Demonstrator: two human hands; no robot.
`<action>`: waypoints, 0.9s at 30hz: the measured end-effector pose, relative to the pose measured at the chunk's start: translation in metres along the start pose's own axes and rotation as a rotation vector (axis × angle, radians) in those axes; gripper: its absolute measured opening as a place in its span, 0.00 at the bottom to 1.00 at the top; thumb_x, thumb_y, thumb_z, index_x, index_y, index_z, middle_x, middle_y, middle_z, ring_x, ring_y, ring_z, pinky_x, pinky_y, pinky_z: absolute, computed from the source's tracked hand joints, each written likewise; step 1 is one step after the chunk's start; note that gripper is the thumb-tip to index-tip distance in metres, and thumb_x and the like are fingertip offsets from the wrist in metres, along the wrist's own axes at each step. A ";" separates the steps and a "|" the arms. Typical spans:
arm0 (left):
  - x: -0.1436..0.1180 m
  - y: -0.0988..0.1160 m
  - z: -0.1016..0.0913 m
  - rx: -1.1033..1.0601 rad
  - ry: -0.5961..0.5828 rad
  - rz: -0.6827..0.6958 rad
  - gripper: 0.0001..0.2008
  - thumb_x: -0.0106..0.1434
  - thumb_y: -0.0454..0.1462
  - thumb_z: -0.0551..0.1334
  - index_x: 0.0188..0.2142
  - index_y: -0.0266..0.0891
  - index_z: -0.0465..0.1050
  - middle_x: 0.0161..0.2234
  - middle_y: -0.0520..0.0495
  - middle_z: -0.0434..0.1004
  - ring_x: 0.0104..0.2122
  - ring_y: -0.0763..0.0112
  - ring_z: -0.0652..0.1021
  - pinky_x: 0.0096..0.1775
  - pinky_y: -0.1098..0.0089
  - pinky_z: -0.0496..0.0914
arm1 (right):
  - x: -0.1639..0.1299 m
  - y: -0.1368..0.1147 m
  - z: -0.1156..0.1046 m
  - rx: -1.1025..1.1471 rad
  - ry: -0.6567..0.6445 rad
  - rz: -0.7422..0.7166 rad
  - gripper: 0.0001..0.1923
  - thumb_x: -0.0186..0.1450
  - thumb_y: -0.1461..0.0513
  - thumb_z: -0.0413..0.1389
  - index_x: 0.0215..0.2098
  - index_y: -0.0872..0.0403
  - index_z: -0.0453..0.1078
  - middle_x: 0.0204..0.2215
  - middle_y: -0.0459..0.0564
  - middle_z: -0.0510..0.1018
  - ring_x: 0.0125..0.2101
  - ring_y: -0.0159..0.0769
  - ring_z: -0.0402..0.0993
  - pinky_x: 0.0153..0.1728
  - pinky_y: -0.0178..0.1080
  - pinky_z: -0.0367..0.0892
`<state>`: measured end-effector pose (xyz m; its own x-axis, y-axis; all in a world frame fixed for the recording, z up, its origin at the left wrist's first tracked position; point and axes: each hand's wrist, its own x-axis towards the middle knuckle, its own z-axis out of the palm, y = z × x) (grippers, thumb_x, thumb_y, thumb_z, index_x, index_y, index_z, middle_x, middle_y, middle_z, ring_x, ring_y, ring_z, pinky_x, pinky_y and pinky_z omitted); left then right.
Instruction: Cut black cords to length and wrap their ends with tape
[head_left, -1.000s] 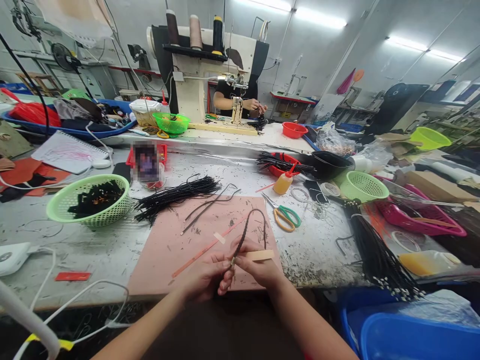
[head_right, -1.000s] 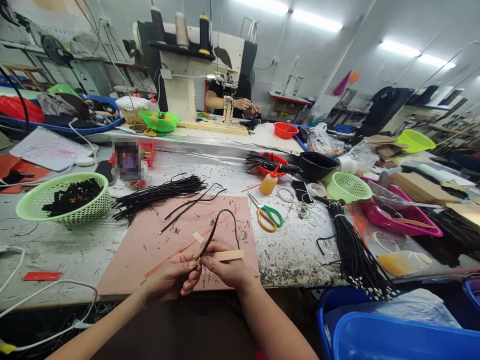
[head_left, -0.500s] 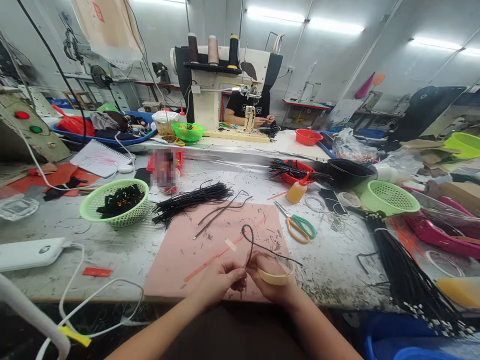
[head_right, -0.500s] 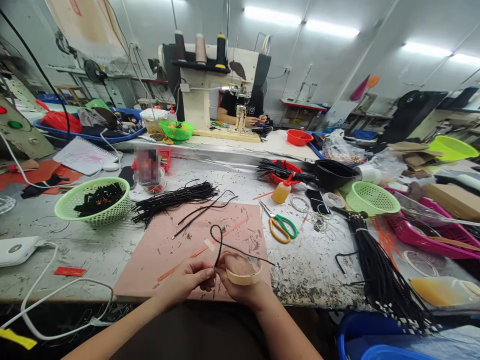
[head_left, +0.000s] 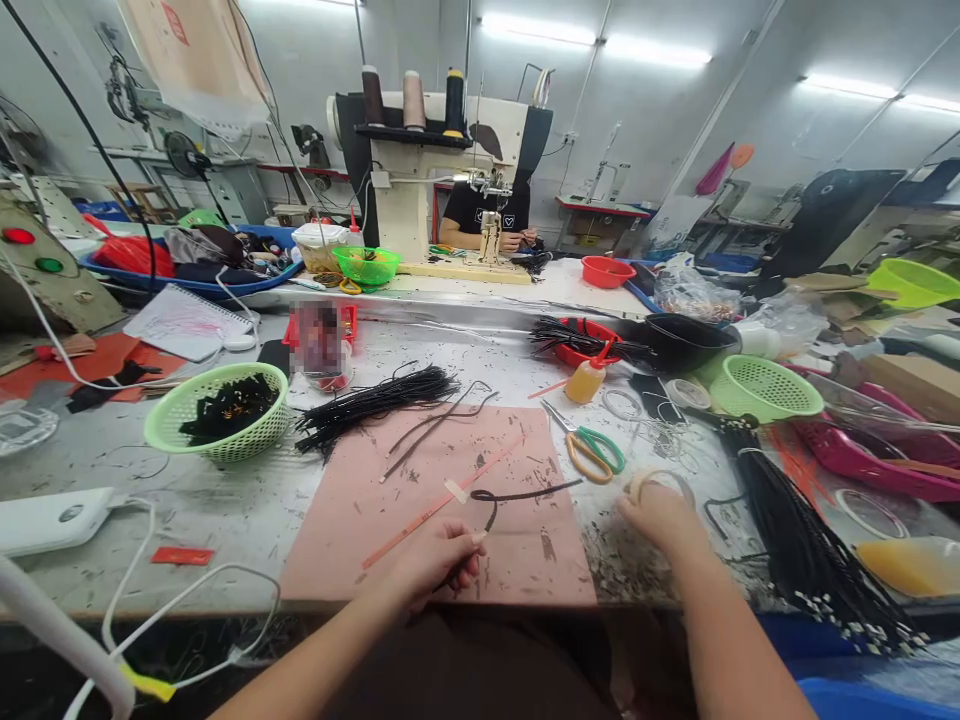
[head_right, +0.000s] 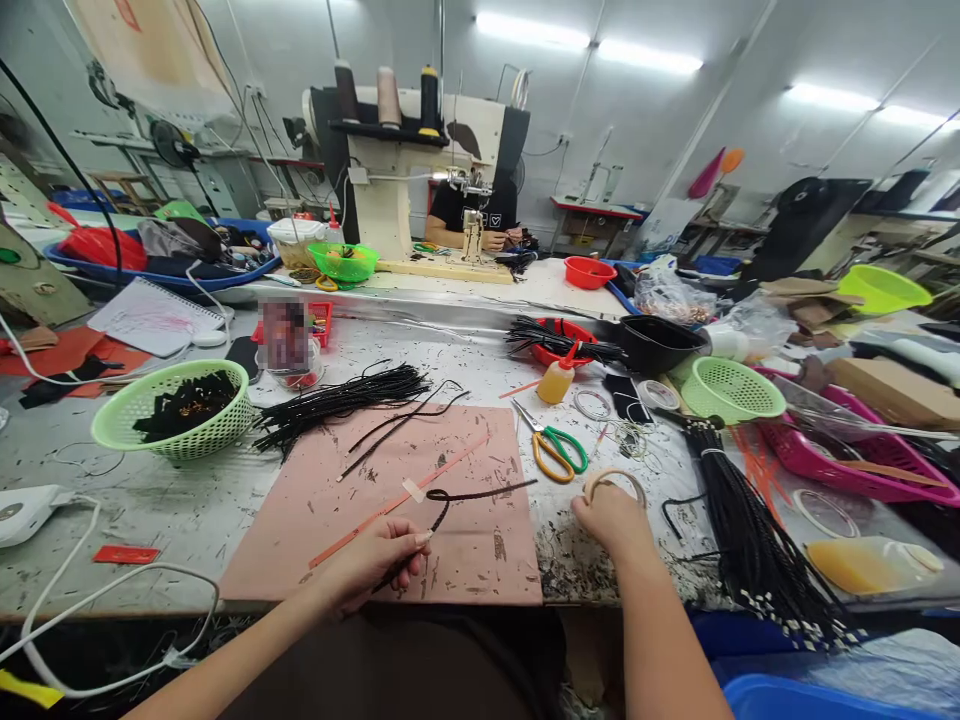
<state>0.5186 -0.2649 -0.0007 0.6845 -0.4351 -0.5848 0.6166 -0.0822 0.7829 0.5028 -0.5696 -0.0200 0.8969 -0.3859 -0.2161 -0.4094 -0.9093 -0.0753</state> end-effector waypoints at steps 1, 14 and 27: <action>0.001 0.001 0.000 0.009 0.007 0.008 0.12 0.46 0.42 0.65 0.18 0.35 0.69 0.12 0.54 0.68 0.12 0.81 0.64 0.18 0.76 0.55 | 0.002 0.005 -0.005 -0.041 -0.023 0.070 0.18 0.59 0.58 0.45 0.34 0.60 0.72 0.33 0.61 0.75 0.35 0.48 0.71 0.34 0.43 0.62; -0.001 0.009 -0.008 -0.080 0.093 0.127 0.11 0.44 0.41 0.64 0.21 0.35 0.70 0.16 0.54 0.69 0.15 0.81 0.65 0.20 0.77 0.56 | 0.058 -0.051 -0.002 -0.048 0.097 -0.031 0.31 0.56 0.69 0.48 0.58 0.58 0.52 0.43 0.61 0.72 0.42 0.46 0.68 0.35 0.38 0.62; 0.000 0.015 -0.015 -0.123 0.151 0.202 0.10 0.45 0.41 0.63 0.21 0.34 0.70 0.15 0.54 0.67 0.16 0.81 0.64 0.20 0.77 0.56 | -0.083 -0.071 -0.006 0.659 -0.473 -0.762 0.23 0.59 0.49 0.48 0.47 0.52 0.60 0.29 0.46 0.69 0.28 0.33 0.64 0.30 0.34 0.60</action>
<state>0.5334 -0.2529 0.0086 0.8429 -0.2928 -0.4515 0.4979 0.1065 0.8606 0.4584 -0.4736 0.0094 0.8550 0.4641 -0.2316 0.0866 -0.5679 -0.8185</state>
